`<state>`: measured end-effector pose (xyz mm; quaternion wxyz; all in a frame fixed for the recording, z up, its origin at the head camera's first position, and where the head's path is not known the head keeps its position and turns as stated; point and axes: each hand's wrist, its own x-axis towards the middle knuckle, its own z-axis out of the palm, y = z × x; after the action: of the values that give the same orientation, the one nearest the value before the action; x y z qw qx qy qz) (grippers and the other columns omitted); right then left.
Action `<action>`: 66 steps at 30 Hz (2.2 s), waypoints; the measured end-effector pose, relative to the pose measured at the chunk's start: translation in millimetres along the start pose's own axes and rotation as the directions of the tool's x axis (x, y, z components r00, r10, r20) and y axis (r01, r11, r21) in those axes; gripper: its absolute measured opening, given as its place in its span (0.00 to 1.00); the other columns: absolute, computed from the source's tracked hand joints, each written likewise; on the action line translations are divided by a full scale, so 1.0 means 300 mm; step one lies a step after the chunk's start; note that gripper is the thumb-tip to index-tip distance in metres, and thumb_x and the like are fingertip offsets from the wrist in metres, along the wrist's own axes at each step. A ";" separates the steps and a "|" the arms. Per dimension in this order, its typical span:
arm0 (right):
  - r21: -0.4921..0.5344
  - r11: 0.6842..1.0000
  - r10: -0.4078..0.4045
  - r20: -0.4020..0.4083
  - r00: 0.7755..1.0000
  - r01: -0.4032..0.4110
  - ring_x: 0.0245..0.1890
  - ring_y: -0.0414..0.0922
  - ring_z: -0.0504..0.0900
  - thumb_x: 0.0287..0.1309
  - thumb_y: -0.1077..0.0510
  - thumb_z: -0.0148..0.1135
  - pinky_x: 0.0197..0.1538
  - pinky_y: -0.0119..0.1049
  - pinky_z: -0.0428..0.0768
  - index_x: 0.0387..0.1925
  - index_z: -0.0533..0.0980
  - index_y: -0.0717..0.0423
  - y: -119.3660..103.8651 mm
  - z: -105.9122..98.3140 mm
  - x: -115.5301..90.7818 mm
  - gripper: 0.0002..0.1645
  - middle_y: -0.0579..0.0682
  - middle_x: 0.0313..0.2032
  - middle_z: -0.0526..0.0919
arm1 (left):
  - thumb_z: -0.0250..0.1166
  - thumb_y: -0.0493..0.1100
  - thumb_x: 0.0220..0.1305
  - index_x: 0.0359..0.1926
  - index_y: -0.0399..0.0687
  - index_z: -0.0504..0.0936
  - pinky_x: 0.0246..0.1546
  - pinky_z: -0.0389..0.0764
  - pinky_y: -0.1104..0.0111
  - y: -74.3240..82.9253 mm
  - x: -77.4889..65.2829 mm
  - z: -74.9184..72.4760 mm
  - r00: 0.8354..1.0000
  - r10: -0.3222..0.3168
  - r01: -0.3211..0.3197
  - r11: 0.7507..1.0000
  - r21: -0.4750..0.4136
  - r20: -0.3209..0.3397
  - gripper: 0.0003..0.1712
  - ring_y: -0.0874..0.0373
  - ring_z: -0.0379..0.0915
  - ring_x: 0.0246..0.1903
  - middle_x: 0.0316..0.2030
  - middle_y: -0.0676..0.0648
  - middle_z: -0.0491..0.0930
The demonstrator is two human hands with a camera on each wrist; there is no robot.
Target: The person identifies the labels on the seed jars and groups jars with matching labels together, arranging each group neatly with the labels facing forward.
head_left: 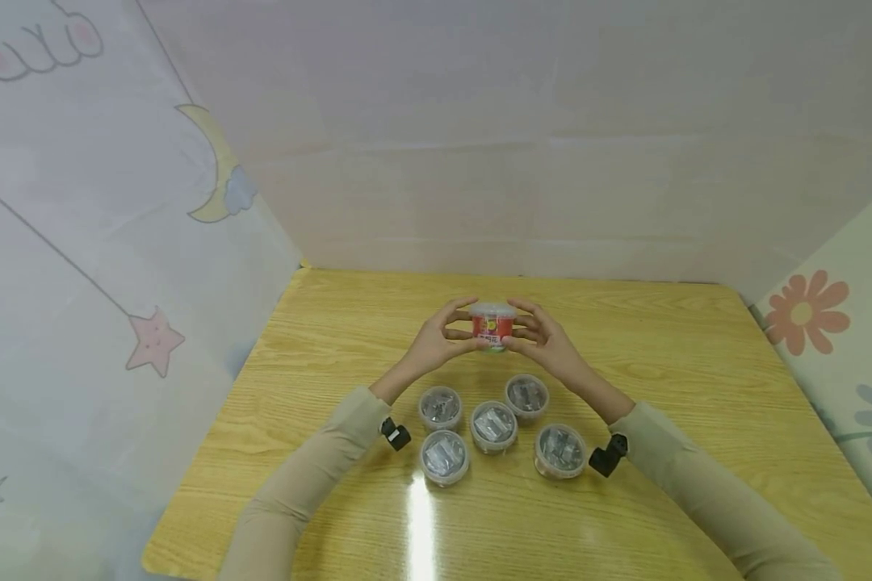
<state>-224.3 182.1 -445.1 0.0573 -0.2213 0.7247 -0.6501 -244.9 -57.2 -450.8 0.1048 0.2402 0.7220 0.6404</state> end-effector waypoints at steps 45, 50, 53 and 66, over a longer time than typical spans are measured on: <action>0.103 0.990 0.092 0.060 0.994 -0.098 0.55 0.47 0.76 0.69 0.60 0.57 0.52 0.40 0.81 0.74 0.56 0.50 0.009 -0.019 -0.009 0.36 0.61 0.60 0.68 | 0.64 0.33 0.66 0.73 0.53 0.62 0.49 0.81 0.56 -0.004 -0.002 -0.017 0.997 0.021 -0.008 0.983 -0.181 0.070 0.37 0.42 0.78 0.50 0.61 0.36 0.68; 0.100 0.989 0.099 0.061 0.993 -0.105 0.55 0.46 0.76 0.69 0.60 0.57 0.52 0.40 0.81 0.74 0.56 0.51 0.005 -0.019 -0.006 0.36 0.61 0.60 0.69 | 0.64 0.33 0.66 0.73 0.53 0.62 0.51 0.78 0.48 -0.006 -0.002 -0.020 0.997 0.014 0.001 0.982 -0.189 0.077 0.38 0.41 0.78 0.50 0.60 0.35 0.68; 0.089 0.990 0.103 0.059 0.993 -0.108 0.54 0.46 0.77 0.69 0.60 0.57 0.51 0.40 0.81 0.74 0.55 0.52 0.003 -0.022 0.000 0.36 0.61 0.60 0.69 | 0.64 0.34 0.66 0.73 0.53 0.62 0.52 0.77 0.47 -0.006 0.001 -0.022 0.997 0.002 0.011 0.983 -0.181 0.071 0.37 0.42 0.78 0.50 0.59 0.35 0.69; 0.019 0.988 0.152 0.039 0.988 -0.153 0.58 0.57 0.73 0.67 0.58 0.60 0.60 0.60 0.71 0.74 0.56 0.51 0.005 -0.029 0.039 0.39 0.62 0.62 0.68 | 0.62 0.38 0.68 0.74 0.48 0.59 0.51 0.79 0.51 0.000 0.035 -0.033 0.995 -0.081 0.090 0.981 -0.173 0.061 0.36 0.41 0.76 0.52 0.62 0.34 0.67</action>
<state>-238.3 185.6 -442.9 0.1229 -0.1766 0.7313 -0.6473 -258.5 -60.7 -447.6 0.1725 0.2160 0.6693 0.6897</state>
